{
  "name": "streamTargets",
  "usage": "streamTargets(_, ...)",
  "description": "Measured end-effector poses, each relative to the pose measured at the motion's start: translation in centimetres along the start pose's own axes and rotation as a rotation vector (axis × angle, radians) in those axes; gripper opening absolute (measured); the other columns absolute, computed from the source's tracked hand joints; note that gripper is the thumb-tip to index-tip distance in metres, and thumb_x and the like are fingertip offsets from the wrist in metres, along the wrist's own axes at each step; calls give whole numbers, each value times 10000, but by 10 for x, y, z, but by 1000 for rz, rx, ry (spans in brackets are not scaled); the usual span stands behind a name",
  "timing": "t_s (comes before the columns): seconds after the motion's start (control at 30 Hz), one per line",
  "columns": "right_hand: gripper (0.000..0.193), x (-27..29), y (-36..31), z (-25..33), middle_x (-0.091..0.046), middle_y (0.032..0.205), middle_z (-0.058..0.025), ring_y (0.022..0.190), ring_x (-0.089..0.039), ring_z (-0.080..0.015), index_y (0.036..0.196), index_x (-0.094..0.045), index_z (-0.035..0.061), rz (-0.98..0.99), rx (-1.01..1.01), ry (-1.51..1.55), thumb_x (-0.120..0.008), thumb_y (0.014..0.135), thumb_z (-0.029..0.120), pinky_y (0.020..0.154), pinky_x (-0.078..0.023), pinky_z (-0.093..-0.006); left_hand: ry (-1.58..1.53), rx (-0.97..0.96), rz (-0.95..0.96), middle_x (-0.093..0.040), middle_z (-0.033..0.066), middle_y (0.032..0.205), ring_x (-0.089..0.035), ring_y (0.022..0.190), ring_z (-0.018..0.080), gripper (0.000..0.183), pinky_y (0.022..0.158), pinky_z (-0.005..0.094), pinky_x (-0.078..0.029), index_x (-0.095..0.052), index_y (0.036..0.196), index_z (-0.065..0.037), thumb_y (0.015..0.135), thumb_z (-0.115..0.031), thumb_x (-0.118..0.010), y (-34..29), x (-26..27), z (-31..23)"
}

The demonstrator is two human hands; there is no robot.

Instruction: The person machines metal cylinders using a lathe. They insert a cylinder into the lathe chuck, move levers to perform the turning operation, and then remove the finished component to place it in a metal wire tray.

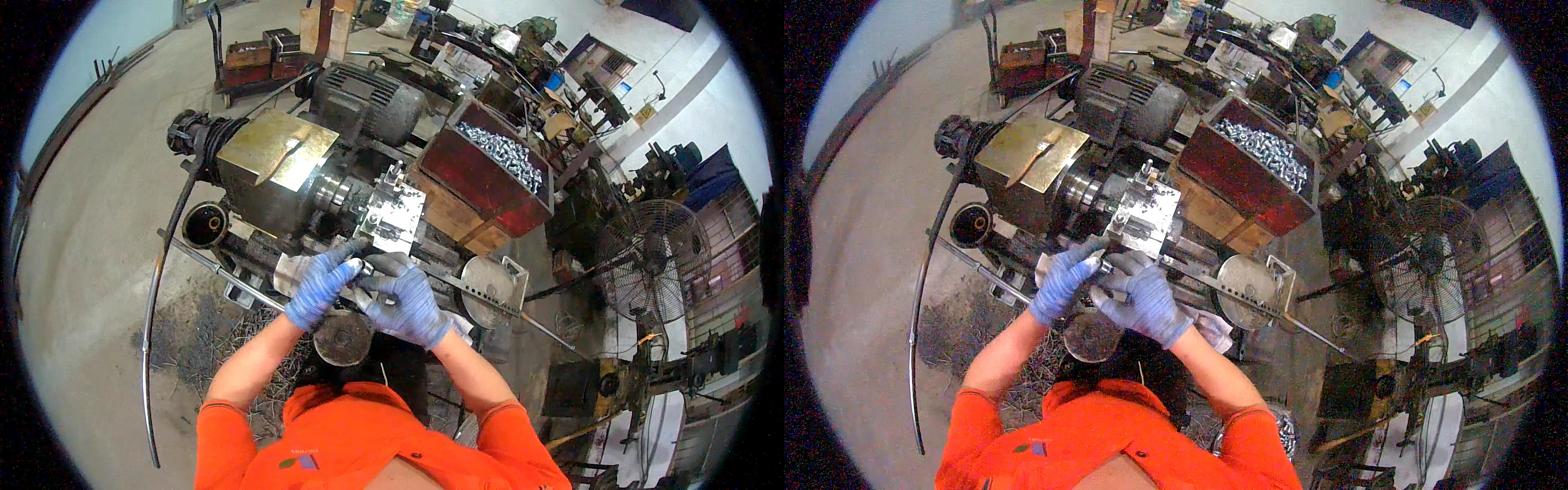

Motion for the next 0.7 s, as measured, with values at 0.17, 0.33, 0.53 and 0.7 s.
streamTargets(0.17,256,3,34,-24,-618,975,-141,965,-548,-311,794,-700,110,10,-8,-154,-641,740,353,867,-428,-408,335,-96,-215,-635,79,748,-600,639,126,526,632,254,-486,-448,1263,20,870,-315,-549,-13,62,-51)
streamTargets(0.33,480,-20,101,-71,-629,752,-182,819,-603,-331,822,-689,68,421,-126,-522,-511,776,510,857,-432,-407,515,-156,-583,-616,83,733,-587,592,130,472,551,249,-494,-460,1250,26,878,-251,-546,-84,181,-100)
streamTargets(0.53,516,-43,119,-94,-620,739,-200,761,-610,-340,779,-671,33,395,-241,-483,-547,746,533,737,-484,-404,678,-62,-1014,-590,57,689,-537,544,87,490,497,237,-469,-424,1299,-17,889,-257,-547,-210,307,-85)
streamTargets(0.7,542,-44,123,-97,-619,722,-208,733,-611,-347,730,-663,4,344,-210,-457,-554,740,535,734,-487,-402,941,273,-1076,-587,63,721,-512,559,84,471,509,251,-449,-439,1299,-48,894,-267,-541,-270,306,-61)
Point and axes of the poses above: each hand's wrist, its own y-axis towards the middle knuckle, its own x-axis out of the back of the hand, z = x × y, the point moved 1 cm from there along y, towards the middle knuckle
